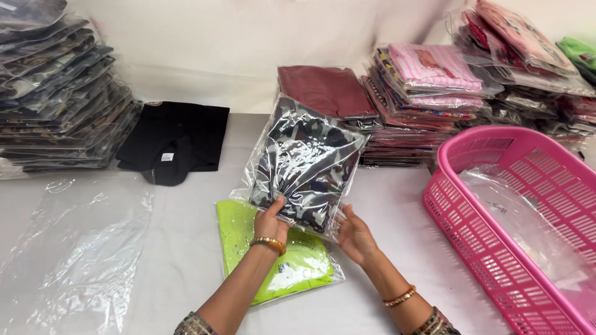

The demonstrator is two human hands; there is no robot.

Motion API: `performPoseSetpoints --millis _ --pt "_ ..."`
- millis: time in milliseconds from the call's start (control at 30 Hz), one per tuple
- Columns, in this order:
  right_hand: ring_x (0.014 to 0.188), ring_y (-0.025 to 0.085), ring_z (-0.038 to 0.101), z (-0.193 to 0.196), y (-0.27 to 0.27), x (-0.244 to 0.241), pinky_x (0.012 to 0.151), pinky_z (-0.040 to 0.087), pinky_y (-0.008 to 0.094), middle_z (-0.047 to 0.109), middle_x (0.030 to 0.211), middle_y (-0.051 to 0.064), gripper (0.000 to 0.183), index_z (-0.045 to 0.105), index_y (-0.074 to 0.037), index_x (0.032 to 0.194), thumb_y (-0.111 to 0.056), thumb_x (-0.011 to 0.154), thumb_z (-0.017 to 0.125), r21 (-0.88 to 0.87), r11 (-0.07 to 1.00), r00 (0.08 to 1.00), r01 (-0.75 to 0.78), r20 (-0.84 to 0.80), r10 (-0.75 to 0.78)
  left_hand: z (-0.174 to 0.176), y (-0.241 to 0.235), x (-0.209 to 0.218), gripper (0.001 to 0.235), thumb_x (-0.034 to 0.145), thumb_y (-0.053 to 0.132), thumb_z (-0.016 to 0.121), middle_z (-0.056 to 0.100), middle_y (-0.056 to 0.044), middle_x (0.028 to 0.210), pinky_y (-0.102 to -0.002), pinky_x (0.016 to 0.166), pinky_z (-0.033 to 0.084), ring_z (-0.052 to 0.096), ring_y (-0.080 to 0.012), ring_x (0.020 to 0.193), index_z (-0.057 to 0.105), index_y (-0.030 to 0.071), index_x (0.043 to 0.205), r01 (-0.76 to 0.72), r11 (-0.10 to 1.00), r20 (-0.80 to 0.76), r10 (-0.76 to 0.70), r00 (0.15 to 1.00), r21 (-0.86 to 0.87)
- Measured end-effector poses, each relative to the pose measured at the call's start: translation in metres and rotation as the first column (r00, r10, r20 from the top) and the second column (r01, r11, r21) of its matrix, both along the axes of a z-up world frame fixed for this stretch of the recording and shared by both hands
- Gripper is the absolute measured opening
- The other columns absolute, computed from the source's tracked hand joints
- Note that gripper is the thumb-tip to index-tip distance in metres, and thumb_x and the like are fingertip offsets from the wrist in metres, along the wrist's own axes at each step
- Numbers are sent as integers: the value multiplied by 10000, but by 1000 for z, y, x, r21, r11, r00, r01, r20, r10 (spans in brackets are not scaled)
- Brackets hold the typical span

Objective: The person folds a pink striped shirt, a lime green shirt, and a pink t-shirt on a table. They place each folded shirt into a clear plastic bag and stack the packaged items on a pile.

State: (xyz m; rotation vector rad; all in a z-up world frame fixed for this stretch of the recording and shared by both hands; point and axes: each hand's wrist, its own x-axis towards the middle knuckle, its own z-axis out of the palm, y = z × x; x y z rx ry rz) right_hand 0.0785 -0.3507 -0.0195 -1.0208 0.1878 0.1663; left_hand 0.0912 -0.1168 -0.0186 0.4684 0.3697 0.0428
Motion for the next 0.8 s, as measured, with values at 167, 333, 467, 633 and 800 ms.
performPoseSetpoints --millis 167,333,467,633,800 --pt "989 149 679 35 37 -25 929 553 311 717 1082 60 316 578 -43 1278 -131 982 645 217 970 992 -113 -32 123 14 13 -49 231 886 4 713 720 -117 1017 -443 728 609 721 -262 883 622 18 1099 0 999 6 0 1000 36" --pt "883 139 690 58 65 -42 850 574 302 728 985 51 334 620 -36 1197 46 875 659 40 993 992 -113 56 111 67 37 -98 233 874 37 700 731 -79 1030 -417 724 616 730 -233 897 649 50 1101 -21 998 34 19 999 62" --pt "869 134 672 66 89 -36 802 559 288 714 971 52 341 617 -26 1193 64 871 685 -9 984 973 -179 144 179 74 64 -98 225 869 47 708 733 -73 1017 -415 728 626 733 -228 891 667 43 1090 -106 993 72 102 992 60" --pt "842 101 648 134 152 -26 718 514 244 711 985 22 383 637 -35 1207 65 839 679 -12 981 938 -194 291 189 84 116 -76 191 898 19 738 737 -102 1018 -395 718 616 734 -235 870 665 14 1075 -203 979 241 191 951 28" --pt "824 108 633 211 247 46 654 508 215 689 1016 35 463 611 -22 1299 108 864 701 -2 970 848 -242 486 212 175 214 -15 228 852 -26 740 733 -88 1030 -418 740 642 735 -232 897 658 44 1053 -332 943 431 313 846 -32"
